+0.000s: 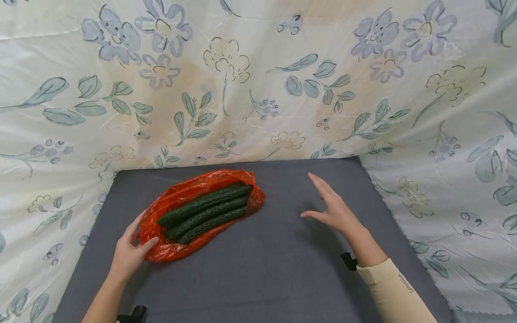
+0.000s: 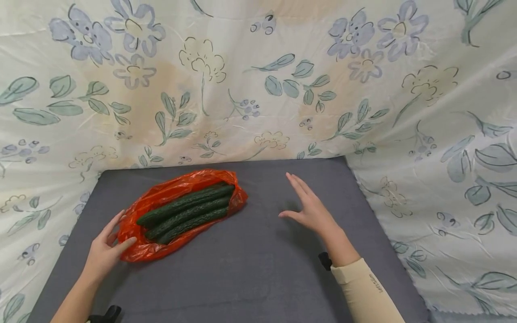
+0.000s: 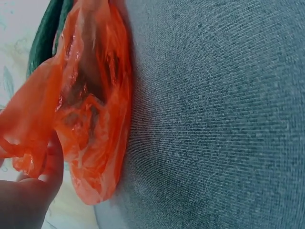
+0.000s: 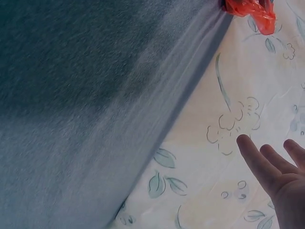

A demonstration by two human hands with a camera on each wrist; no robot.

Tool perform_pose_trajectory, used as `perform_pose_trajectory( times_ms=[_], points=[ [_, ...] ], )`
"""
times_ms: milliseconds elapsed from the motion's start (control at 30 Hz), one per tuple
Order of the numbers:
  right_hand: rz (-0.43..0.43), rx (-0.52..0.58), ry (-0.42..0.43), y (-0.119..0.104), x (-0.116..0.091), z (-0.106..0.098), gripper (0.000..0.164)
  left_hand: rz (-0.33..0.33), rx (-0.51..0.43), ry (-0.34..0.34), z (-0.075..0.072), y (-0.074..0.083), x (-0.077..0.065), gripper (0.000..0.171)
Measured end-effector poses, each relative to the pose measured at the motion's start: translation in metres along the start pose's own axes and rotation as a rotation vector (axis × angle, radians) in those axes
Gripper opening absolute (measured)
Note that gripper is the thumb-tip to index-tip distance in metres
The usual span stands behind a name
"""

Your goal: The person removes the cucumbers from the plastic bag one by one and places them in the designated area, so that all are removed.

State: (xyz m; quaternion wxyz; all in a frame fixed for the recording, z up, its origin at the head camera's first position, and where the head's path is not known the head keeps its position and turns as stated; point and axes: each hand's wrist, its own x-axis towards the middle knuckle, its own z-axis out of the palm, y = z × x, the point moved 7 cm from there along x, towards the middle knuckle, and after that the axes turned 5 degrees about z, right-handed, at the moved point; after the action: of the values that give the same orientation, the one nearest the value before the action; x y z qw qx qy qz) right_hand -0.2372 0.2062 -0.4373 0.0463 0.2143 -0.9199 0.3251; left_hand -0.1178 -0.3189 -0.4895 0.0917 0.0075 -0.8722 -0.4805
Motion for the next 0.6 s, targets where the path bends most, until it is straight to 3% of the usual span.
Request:
perform_pose_trajectory(
  times_ms=[200,600],
  points=[
    [-0.016,0.009,-0.019,-0.004,0.005,0.009,0.116,0.041,-0.015,0.028,0.0,-0.002,0.004,0.076],
    [-0.055,0.042,-0.019,-0.021,0.023,0.023,0.112,-0.011,-0.011,0.047,-0.002,-0.005,0.005,0.074]
  ],
)
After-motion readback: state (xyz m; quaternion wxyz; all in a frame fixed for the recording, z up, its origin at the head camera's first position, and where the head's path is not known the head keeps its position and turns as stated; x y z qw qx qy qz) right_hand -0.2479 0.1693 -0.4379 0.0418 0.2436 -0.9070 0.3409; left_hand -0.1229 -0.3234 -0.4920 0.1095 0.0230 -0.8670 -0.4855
